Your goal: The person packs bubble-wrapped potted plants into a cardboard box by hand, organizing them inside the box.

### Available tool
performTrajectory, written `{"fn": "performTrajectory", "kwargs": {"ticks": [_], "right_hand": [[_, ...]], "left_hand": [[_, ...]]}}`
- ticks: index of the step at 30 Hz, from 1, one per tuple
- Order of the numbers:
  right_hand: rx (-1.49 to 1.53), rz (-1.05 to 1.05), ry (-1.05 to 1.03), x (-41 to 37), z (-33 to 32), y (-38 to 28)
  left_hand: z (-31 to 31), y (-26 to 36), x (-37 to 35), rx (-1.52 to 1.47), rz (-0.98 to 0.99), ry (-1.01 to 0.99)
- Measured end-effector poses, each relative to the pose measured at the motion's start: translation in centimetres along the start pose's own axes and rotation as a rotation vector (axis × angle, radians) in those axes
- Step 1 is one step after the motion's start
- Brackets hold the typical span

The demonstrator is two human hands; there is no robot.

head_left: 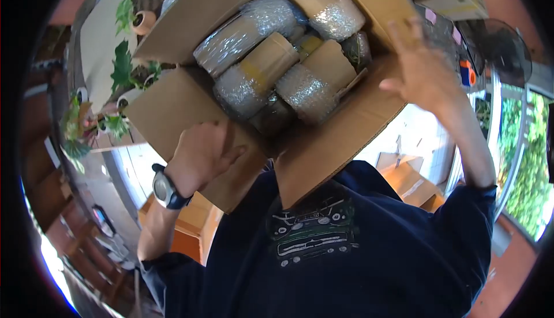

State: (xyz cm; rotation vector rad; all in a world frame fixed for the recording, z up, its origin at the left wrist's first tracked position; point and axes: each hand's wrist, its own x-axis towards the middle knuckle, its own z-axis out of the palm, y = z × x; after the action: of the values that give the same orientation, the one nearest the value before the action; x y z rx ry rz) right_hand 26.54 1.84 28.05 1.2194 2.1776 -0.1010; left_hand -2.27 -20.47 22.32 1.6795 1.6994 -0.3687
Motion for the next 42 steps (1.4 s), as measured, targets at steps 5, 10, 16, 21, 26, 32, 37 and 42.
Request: {"fn": "performTrajectory", "kwargs": {"ticks": [5,10,16,21,26,32,37,42], "right_hand": [[-0.265,0.105,-0.228,9.6,1.8,5.7],[-0.463,-0.127,-0.307,12.5,-0.2,5.8],[-0.288,-0.998,-0.143,15.9,-1.9,0.3],[-0.23,-1.3,-0.122,15.2,4.7,-4.1],[-0.112,-1.144,0.02,13.4,7.3,-3.3],[-0.123,-1.078,0.03,15.0,8.5,-4.0],[-0.155,-1.163,0.356,10.8,8.4,-6.5],[-0.041,-1.112,0.276,11.8,10.1,-7.8]], "left_hand": [[1.6,4.9,4.1,-0.063,0.087,0.134],[1.8,9.8,9.5,-0.259,0.06,0.288],[4.9,11.9,12.5,-0.222,-0.074,0.427],[5.4,12.3,11.9,-0.219,-0.101,0.415],[5.9,11.5,11.0,-0.414,-0.068,0.535],[6.9,5.0,9.3,-0.204,0.083,0.452],[9.0,3.2,10.7,0.078,0.126,0.509],[8.6,6.1,9.3,-0.206,-0.018,0.512]]}}
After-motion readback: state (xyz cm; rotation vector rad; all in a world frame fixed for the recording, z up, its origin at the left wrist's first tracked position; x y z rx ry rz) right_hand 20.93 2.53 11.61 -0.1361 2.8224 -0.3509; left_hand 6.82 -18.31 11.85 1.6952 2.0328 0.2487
